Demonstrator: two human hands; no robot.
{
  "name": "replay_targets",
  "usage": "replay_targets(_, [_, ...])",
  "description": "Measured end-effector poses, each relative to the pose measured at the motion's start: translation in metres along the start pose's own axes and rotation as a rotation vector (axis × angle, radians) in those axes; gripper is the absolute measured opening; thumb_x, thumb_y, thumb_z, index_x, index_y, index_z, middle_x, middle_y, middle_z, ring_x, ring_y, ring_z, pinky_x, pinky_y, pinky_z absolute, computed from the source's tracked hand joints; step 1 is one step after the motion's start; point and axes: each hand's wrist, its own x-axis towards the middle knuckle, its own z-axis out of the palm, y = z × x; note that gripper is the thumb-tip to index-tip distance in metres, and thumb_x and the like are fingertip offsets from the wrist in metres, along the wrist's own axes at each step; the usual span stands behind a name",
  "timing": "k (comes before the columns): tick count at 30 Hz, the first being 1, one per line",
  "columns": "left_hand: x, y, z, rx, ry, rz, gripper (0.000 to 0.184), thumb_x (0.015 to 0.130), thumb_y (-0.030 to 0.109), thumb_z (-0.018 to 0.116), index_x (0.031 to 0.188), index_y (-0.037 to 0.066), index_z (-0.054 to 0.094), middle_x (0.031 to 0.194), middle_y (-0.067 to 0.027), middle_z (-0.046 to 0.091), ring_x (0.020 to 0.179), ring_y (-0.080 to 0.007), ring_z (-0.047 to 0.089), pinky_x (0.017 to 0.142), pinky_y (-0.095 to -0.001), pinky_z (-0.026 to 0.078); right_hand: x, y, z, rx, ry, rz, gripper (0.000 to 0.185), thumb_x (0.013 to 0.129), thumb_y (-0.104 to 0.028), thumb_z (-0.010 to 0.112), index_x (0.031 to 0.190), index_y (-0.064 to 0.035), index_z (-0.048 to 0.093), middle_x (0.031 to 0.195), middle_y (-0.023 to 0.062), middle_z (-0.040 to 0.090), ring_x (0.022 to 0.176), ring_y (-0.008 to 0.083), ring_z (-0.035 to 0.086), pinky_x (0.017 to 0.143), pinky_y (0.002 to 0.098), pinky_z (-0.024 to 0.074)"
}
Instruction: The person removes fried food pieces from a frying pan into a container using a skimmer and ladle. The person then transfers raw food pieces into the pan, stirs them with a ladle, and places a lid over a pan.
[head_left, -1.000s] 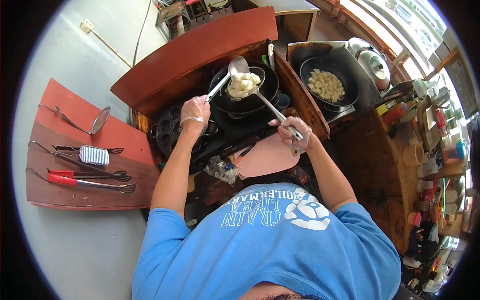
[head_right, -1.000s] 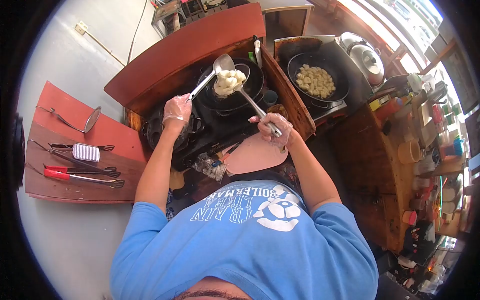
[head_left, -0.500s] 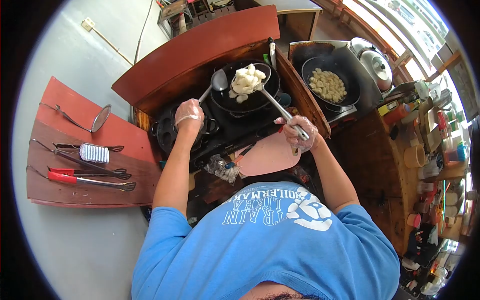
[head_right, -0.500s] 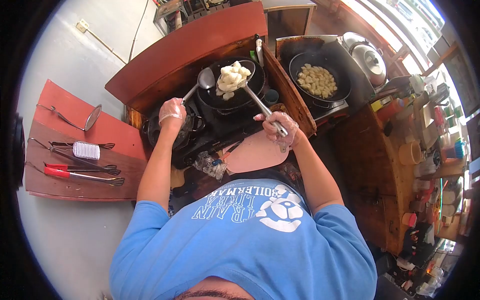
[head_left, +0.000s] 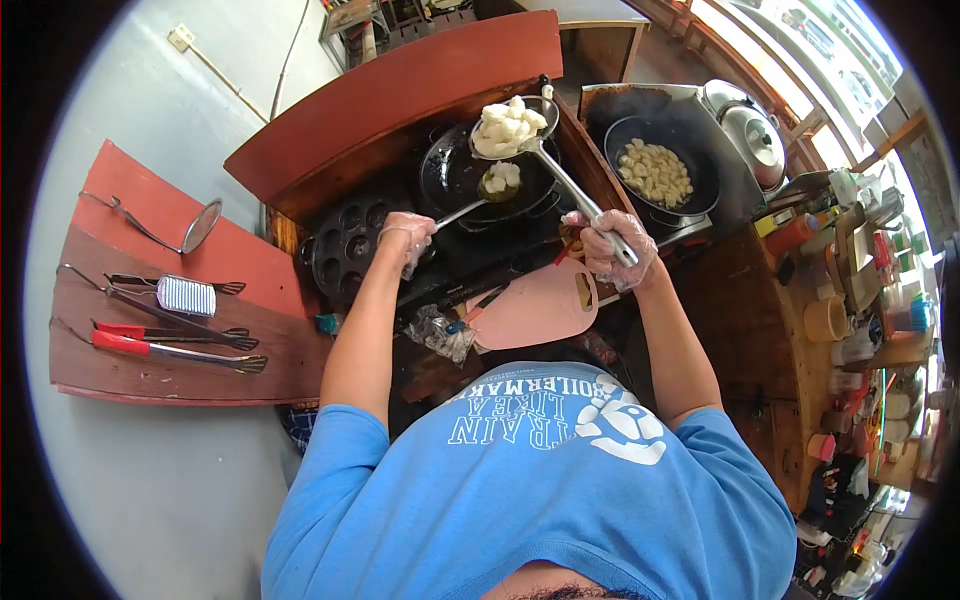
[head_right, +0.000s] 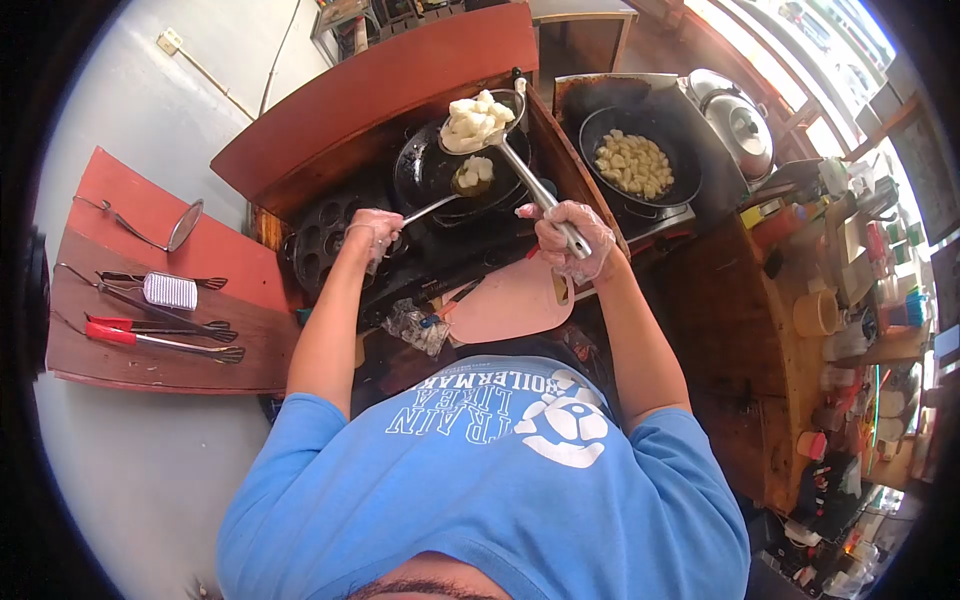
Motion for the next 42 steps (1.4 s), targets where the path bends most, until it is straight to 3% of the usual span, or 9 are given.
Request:
replay_targets(8, [0.030, -0.010, 0.039, -0.550, -0.113, 0.205, 0.020, 0.073, 0.000, 0.077, 0.091, -0.002, 0.067, 0.063, -0.0067, 0.061, 0.048, -0.0144, 0.055, 0.041, -0.0263, 0.040, -0.019, 0.006, 0.008, -0.050, 0.076, 0.022, 0.037, 0.091, -0.017, 0.044, 0.117, 0.0094, 0.051, 0.059, 0.0020, 0.045, 0.044, 0.0112, 0.043, 0.044, 0.0251, 0.0411])
replay_targets(12, [0.042, -0.011, 0.041, -0.591, -0.113, 0.242, 0.020, 0.073, 0.000, 0.077, 0.091, -0.001, 0.067, 0.064, -0.0062, 0.061, 0.049, -0.0142, 0.055, 0.041, -0.0262, 0.041, -0.025, 0.016, 0.000, -0.069, 0.107, 0.042, 0.038, 0.091, -0.018, 0.044, 0.117, 0.0094, 0.051, 0.059, 0.0018, 0.045, 0.044, 0.0122, 0.043, 0.043, 0.0260, 0.0401])
replay_targets(23, [0.020, 0.017, 0.006, -0.352, 0.120, 0.282, 0.020, 0.077, -0.001, 0.074, 0.096, -0.004, 0.070, 0.066, -0.0057, 0.062, 0.052, -0.0124, 0.054, 0.046, -0.0263, 0.041, -0.025, 0.026, -0.016, -0.088, 0.168, 0.114, 0.039, 0.088, -0.019, 0.049, 0.117, 0.0076, 0.051, 0.058, 0.0011, 0.046, 0.044, 0.0121, 0.042, 0.044, 0.0264, 0.0408])
replay_targets(27, [0.013, 0.024, -0.016, -0.270, 0.114, 0.427, 0.022, 0.080, -0.003, 0.071, 0.102, -0.003, 0.071, 0.066, -0.0036, 0.062, 0.050, -0.0099, 0.052, 0.043, -0.0258, 0.039, -0.012, 0.028, -0.023, -0.162, 0.156, 0.137, 0.038, 0.087, -0.018, 0.050, 0.117, 0.0056, 0.052, 0.058, 0.0016, 0.045, 0.046, 0.0125, 0.043, 0.046, 0.0271, 0.0407])
replay_targets(33, [-0.023, 0.051, -0.037, -0.130, 0.077, 0.383, 0.023, 0.079, -0.003, 0.072, 0.102, -0.003, 0.071, 0.068, -0.0053, 0.064, 0.054, -0.0100, 0.055, 0.046, -0.0252, 0.041, 0.011, 0.035, -0.028, -0.169, 0.200, 0.208, 0.036, 0.083, -0.015, 0.055, 0.114, 0.0041, 0.053, 0.057, 0.0012, 0.048, 0.046, 0.0129, 0.043, 0.046, 0.0269, 0.0377])
replay_targets(35, [-0.022, 0.052, -0.037, -0.052, 0.065, 0.483, 0.023, 0.080, 0.005, 0.073, 0.102, 0.000, 0.073, 0.069, -0.0054, 0.066, 0.053, -0.0099, 0.054, 0.045, -0.0256, 0.041, 0.015, 0.037, -0.027, -0.179, 0.204, 0.220, 0.036, 0.083, -0.014, 0.056, 0.114, 0.0038, 0.054, 0.057, 0.0011, 0.048, 0.046, 0.0129, 0.043, 0.046, 0.0269, 0.0374])
replay_targets(37, [-0.022, 0.053, -0.039, -0.018, 0.050, 0.520, 0.023, 0.079, 0.006, 0.072, 0.101, -0.002, 0.074, 0.073, -0.0058, 0.068, 0.057, -0.0114, 0.057, 0.050, -0.0270, 0.045, 0.017, 0.039, -0.025, -0.246, 0.219, 0.223, 0.036, 0.083, -0.015, 0.056, 0.114, 0.0039, 0.054, 0.057, 0.0008, 0.047, 0.046, 0.0126, 0.043, 0.046, 0.0267, 0.0372])
replay_targets(40, [-0.024, 0.060, -0.041, 0.464, 0.222, 0.770, 0.021, 0.078, 0.016, 0.069, 0.095, 0.005, 0.076, 0.096, -0.0190, 0.071, 0.092, -0.0338, 0.069, 0.085, -0.0377, 0.054, 0.021, 0.042, -0.029, -0.273, 0.225, 0.229, 0.037, 0.082, -0.015, 0.056, 0.113, 0.0042, 0.054, 0.057, 0.0006, 0.047, 0.046, 0.0122, 0.043, 0.046, 0.0266, 0.0372])
replay_targets(42, [-0.039, 0.070, -0.039, 0.531, 0.286, 0.772, 0.022, 0.080, 0.018, 0.067, 0.095, 0.005, 0.076, 0.097, -0.0188, 0.071, 0.093, -0.0344, 0.068, 0.086, -0.0388, 0.054, 0.022, 0.044, -0.034, -0.278, 0.214, 0.226, 0.036, 0.082, -0.014, 0.056, 0.113, 0.0042, 0.054, 0.057, 0.0004, 0.047, 0.045, 0.0121, 0.042, 0.046, 0.0265, 0.0373])
